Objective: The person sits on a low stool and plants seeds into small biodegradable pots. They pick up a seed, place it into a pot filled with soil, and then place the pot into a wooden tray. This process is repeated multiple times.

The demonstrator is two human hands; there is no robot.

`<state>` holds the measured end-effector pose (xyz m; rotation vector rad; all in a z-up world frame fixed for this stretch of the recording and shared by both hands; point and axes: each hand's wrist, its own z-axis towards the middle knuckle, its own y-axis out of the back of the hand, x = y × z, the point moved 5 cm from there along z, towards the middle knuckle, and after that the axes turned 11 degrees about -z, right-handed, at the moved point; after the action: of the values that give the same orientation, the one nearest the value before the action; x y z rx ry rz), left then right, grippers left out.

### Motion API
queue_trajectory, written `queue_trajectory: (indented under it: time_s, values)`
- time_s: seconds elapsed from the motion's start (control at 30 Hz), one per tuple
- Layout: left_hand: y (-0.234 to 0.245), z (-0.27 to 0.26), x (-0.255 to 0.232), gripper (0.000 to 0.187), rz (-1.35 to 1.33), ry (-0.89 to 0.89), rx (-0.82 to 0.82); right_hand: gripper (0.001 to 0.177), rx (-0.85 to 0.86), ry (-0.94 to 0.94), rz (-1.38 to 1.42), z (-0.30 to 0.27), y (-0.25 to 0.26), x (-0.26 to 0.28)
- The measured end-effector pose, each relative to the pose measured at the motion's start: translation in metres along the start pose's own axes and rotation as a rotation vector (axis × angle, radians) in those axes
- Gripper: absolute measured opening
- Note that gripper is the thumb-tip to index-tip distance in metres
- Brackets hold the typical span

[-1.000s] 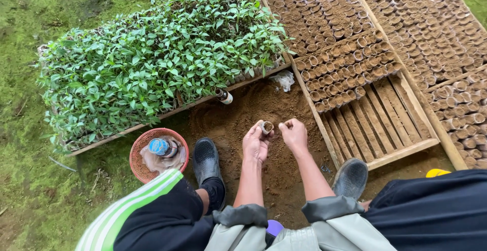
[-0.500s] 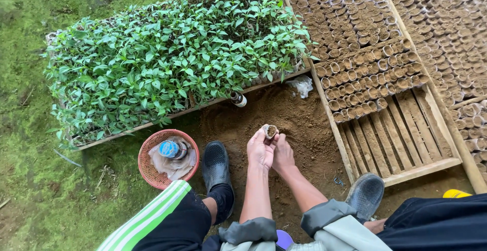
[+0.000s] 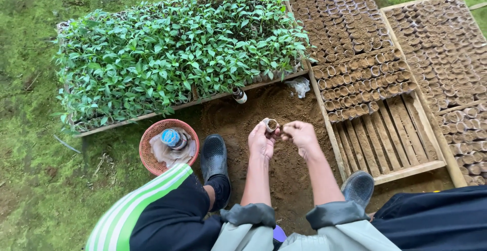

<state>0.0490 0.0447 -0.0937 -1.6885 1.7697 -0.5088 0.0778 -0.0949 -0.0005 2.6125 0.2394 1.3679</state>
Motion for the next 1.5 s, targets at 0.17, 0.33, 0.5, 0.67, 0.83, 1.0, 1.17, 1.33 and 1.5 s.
queue_trajectory:
  time_s: [0.17,0.33,0.5,0.67,0.83,1.0,1.17,1.33,1.5]
  values:
    - [0.002,0.006,0.008,0.018,0.018,-0.006,0.015,0.019,0.026,0.084,-0.007,-0.041,0.002,0.072]
    - [-0.013,-0.006,0.009,0.018,0.021,0.002,0.028,0.025,0.047,0.159,-0.091,-0.034,-0.006,0.076]
    - [-0.021,-0.014,0.012,0.019,0.025,0.011,0.034,0.024,0.004,0.223,-0.252,-0.039,-0.003,0.082]
    - [-0.023,-0.017,0.016,0.018,0.035,0.026,0.032,0.026,-0.024,0.264,-0.359,-0.055,-0.002,0.097]
    - [-0.020,-0.017,0.016,0.017,0.008,0.054,0.023,0.025,-0.057,0.340,-0.520,-0.049,0.001,0.091]
    - [0.005,0.008,0.018,0.019,-0.183,0.109,-0.032,0.032,-0.286,0.439,-0.731,-0.010,0.014,0.035]
    - [0.005,-0.001,-0.001,0.021,-0.155,0.097,-0.078,0.053,-0.301,0.373,-0.931,0.027,-0.007,-0.057]
    - [0.007,-0.002,-0.013,0.021,-0.139,0.081,-0.122,0.074,-0.306,0.383,-0.962,0.016,-0.055,-0.056]
    - [0.006,0.000,-0.020,0.021,-0.155,0.055,-0.117,0.064,-0.280,0.466,-1.012,0.018,-0.087,-0.041]
